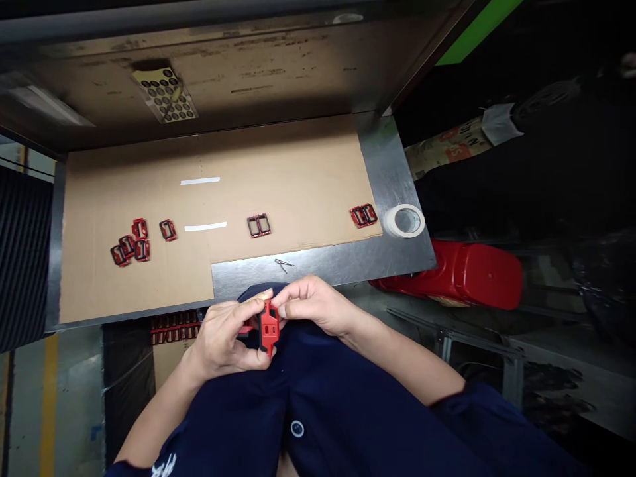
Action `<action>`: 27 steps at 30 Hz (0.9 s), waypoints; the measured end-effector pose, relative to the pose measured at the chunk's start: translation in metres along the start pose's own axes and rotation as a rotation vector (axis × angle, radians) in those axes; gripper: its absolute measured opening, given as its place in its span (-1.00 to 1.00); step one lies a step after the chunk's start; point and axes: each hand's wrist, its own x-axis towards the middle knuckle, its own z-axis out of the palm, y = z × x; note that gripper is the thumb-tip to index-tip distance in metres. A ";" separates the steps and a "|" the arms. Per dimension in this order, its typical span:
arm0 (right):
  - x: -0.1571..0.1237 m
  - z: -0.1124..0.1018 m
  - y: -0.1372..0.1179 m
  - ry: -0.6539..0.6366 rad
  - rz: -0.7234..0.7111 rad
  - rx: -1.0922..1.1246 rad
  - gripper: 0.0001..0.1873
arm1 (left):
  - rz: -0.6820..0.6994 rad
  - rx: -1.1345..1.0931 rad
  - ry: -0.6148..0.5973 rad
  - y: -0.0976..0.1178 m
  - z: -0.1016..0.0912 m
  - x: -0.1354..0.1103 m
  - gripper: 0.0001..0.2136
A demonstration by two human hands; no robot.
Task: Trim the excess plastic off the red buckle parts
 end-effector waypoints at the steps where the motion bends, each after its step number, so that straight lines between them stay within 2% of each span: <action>1: 0.000 0.000 0.000 0.005 -0.001 -0.009 -0.85 | -0.002 -0.005 0.005 0.000 0.000 0.000 -0.29; 10: 0.003 0.002 0.001 0.047 -0.006 -0.080 -0.87 | 0.030 -0.027 0.026 -0.003 0.002 0.000 -0.29; 15: 0.004 0.009 -0.003 0.133 -0.063 -0.272 -0.92 | 0.019 -0.028 0.022 -0.004 0.002 0.000 -0.29; 19: 0.008 0.003 0.002 0.128 -0.093 -0.308 -0.74 | -0.089 -0.086 0.068 -0.001 0.006 -0.005 -0.25; 23: 0.016 -0.014 0.012 0.304 -0.192 -0.314 -0.68 | -0.153 -0.207 0.113 0.003 0.009 -0.009 -0.22; 25: 0.017 -0.020 0.016 0.308 -0.216 -0.284 -0.51 | -0.181 -0.241 0.112 0.005 0.009 -0.008 -0.23; 27: 0.016 -0.024 0.017 0.249 -0.237 -0.220 -0.34 | -0.202 -0.271 0.112 0.007 0.009 -0.006 -0.23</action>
